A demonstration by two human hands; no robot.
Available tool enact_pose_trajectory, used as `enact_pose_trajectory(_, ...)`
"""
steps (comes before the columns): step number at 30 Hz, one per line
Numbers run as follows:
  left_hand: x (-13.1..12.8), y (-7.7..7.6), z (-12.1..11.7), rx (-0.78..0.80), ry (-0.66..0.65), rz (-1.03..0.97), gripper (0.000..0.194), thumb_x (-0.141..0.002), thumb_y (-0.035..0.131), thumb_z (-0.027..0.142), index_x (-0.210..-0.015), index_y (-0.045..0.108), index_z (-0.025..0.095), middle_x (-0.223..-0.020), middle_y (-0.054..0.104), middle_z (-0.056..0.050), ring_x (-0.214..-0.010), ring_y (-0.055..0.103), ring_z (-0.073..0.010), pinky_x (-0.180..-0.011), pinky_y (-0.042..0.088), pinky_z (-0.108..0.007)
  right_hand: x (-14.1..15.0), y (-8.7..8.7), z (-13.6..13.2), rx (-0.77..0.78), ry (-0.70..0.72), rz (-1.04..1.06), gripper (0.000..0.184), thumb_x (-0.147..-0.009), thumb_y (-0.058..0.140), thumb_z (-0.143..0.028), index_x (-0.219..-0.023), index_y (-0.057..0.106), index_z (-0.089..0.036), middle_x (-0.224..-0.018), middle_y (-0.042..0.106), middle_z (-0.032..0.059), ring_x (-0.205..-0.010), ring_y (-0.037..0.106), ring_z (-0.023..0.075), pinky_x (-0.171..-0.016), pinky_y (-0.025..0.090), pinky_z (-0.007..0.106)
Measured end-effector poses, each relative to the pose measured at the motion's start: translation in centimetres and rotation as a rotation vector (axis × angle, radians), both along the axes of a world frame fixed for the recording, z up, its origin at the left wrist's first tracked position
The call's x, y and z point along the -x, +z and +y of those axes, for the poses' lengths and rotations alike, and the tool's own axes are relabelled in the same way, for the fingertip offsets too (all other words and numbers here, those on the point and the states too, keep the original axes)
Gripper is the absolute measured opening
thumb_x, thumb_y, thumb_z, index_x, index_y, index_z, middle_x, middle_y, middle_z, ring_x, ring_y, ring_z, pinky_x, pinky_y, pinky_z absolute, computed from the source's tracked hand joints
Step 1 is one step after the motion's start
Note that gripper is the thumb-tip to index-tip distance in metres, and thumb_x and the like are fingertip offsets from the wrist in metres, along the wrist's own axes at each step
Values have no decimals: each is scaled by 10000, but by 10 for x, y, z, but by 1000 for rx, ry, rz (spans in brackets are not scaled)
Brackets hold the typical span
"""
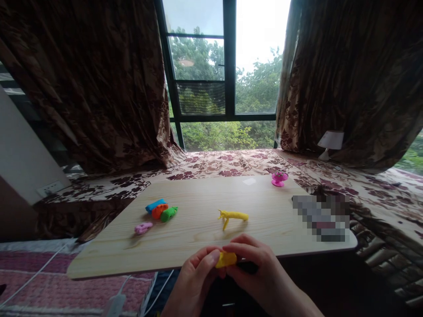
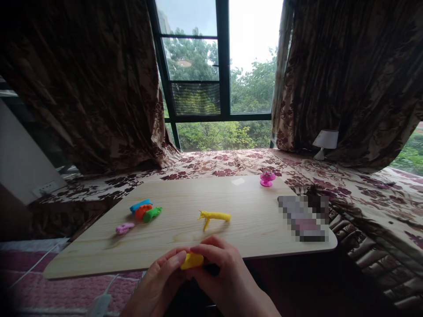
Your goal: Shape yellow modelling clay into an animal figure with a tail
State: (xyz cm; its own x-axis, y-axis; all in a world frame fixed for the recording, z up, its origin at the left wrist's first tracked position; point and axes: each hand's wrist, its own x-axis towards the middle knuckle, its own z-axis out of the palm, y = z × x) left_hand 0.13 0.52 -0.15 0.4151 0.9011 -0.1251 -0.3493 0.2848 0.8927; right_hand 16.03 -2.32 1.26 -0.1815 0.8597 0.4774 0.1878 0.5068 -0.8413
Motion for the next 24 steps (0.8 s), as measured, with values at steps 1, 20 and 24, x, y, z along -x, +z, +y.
enact_pose_trajectory(1, 1, -1, 0, -22, 4, 53, 207, -743, 616, 342, -842, 679, 171, -702, 621, -16, -718, 547, -145, -703, 440, -247, 0, 1, 0, -38, -40, -92, 264, -774, 585, -131, -1010, 647, -232, -916, 593, 32, -824, 595, 152, -745, 488, 268)
enact_pose_trajectory(20, 7, 1, 11, -220, 218, 395, 275, -643, 649, 388, -804, 681, 167, -648, 643, -9, -651, 573, -152, -644, 437, -243, -25, -29, 32, 35, -380, -149, 94, -759, 560, -202, -708, 637, -183, -673, 580, -7, -561, 501, 105, -546, 417, 221)
enact_pose_trajectory(24, 26, -5, 66, -711, 438, 978, 317, -761, 516, 386, -974, 637, 185, -807, 672, -29, -731, 607, -172, -679, 457, -262, -54, -42, 45, 84, -421, -92, 195, -808, 540, -316, -883, 642, -167, -617, 595, -2, -489, 495, 108, -446, 401, 211)
